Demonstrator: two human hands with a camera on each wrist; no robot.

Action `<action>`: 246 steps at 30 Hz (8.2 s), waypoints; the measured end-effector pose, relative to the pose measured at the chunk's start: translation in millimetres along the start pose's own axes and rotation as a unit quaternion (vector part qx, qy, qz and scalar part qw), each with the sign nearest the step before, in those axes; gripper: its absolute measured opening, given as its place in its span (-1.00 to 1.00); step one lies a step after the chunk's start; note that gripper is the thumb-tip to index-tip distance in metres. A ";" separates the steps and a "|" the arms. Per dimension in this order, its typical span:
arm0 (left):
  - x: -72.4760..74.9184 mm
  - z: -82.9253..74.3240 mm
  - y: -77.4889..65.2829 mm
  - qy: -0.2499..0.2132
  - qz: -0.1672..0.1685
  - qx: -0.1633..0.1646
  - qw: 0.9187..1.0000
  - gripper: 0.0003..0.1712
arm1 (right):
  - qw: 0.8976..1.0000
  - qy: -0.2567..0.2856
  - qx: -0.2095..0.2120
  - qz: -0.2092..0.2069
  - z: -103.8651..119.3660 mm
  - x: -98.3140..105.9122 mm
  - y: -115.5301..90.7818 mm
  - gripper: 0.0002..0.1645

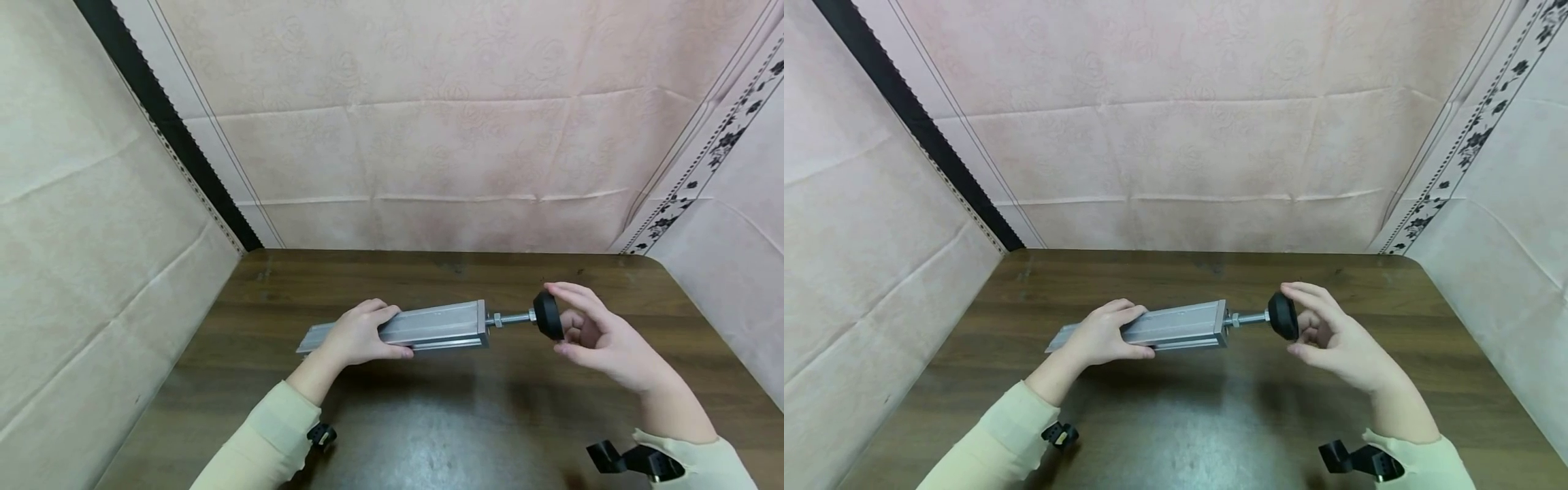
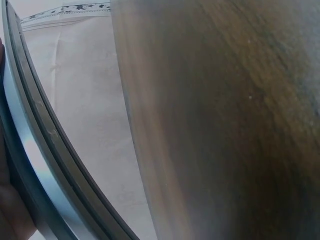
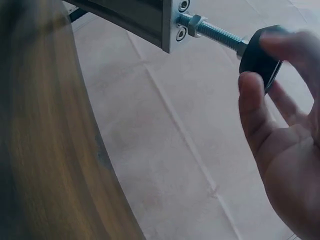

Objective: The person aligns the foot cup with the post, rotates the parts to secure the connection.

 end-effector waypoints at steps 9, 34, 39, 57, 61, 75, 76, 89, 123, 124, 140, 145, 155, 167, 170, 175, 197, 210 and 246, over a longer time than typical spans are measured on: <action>-0.3 0.1 0.1 0.000 0.008 0.002 1.000 -0.10 | 0.997 -0.037 -0.052 -0.047 -4.3 4.8 -0.7 -0.02; -2.7 3.8 1.0 -0.005 0.009 0.015 1.000 -0.07 | 1.000 0.025 -0.017 -0.007 -4.9 -0.9 -1.0 -0.01; -2.7 3.8 0.9 0.003 0.006 0.009 1.000 -0.07 | 0.997 -0.043 -0.055 -0.033 -6.0 2.8 -2.3 -0.03; -2.1 1.2 1.0 -0.003 0.012 0.014 1.000 -0.08 | 0.995 -0.056 -0.078 -0.016 -3.7 0.5 1.1 0.00; -1.3 2.1 1.7 -0.003 0.006 0.011 1.000 -0.09 | 0.999 -0.018 -0.028 -0.005 -2.2 -1.3 2.5 0.06; -0.6 0.4 -0.2 0.003 0.012 0.005 1.000 -0.08 | 0.989 -0.053 -0.134 -0.028 -6.4 4.5 -2.7 -0.11; -0.5 -0.1 -0.2 0.004 0.011 0.002 1.000 -0.08 | 0.987 -0.064 -0.142 -0.036 -6.7 5.3 -2.6 -0.13; -1.1 1.3 -0.7 0.006 0.012 0.012 1.000 -0.06 | 0.993 -0.049 -0.098 -0.036 -3.5 1.6 4.7 -0.28; -2.0 1.4 -0.8 0.004 0.015 0.018 1.000 -0.07 | 0.995 -0.045 -0.084 0.019 -0.9 -3.0 2.7 0.03; -1.5 1.2 -1.2 0.004 0.013 0.016 1.000 -0.07 | 0.995 -0.041 -0.087 0.024 -0.8 -3.4 2.6 0.06; -2.1 -1.4 -0.7 0.012 0.016 0.004 1.000 -0.06 | 0.978 -0.130 -0.162 -0.033 -9.3 4.1 -1.8 -0.23; -1.9 -1.1 -0.2 0.010 0.016 0.011 1.000 -0.06 | 0.981 -0.119 -0.149 -0.040 -6.8 3.3 1.7 -0.23; 0.3 1.0 -0.1 0.001 0.004 0.006 1.000 -0.10 | 1.000 -0.012 -0.022 0.005 -3.9 -2.3 4.3 0.04; 0.2 2.2 -1.7 -0.003 0.011 0.017 1.000 -0.08 | 0.981 -0.146 -0.125 -0.035 -7.0 4.7 4.0 -0.12; -0.8 3.0 -1.6 0.000 0.010 0.018 1.000 -0.08 | 0.974 -0.175 -0.139 -0.047 -6.6 4.9 4.6 -0.21; -0.6 3.0 -1.0 0.001 0.005 0.015 1.000 -0.08 | 0.974 -0.170 -0.139 -0.049 -5.2 4.3 6.0 -0.26; 1.4 1.5 0.9 -0.012 0.017 0.015 1.000 -0.07 | 0.983 -0.136 -0.117 -0.047 -6.3 4.8 4.1 -0.21; 6.3 2.8 3.4 -0.021 0.007 0.025 0.999 -0.07 | 0.997 -0.029 -0.076 -0.009 -2.6 1.8 7.7 0.00; 2.3 2.8 -0.4 -0.005 0.020 0.028 0.999 -0.04 | 0.971 -0.145 -0.184 -0.051 -10.2 5.7 2.8 -0.27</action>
Point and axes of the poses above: each hand's wrist, its own y-axis towards the middle knuckle, its own x-axis out of the back of the hand, z = x × y, the point moved 6 cm from there along y, towards the middle knuckle, and after that the axes turned 13 degrees about -y, right-handed, at the moved point
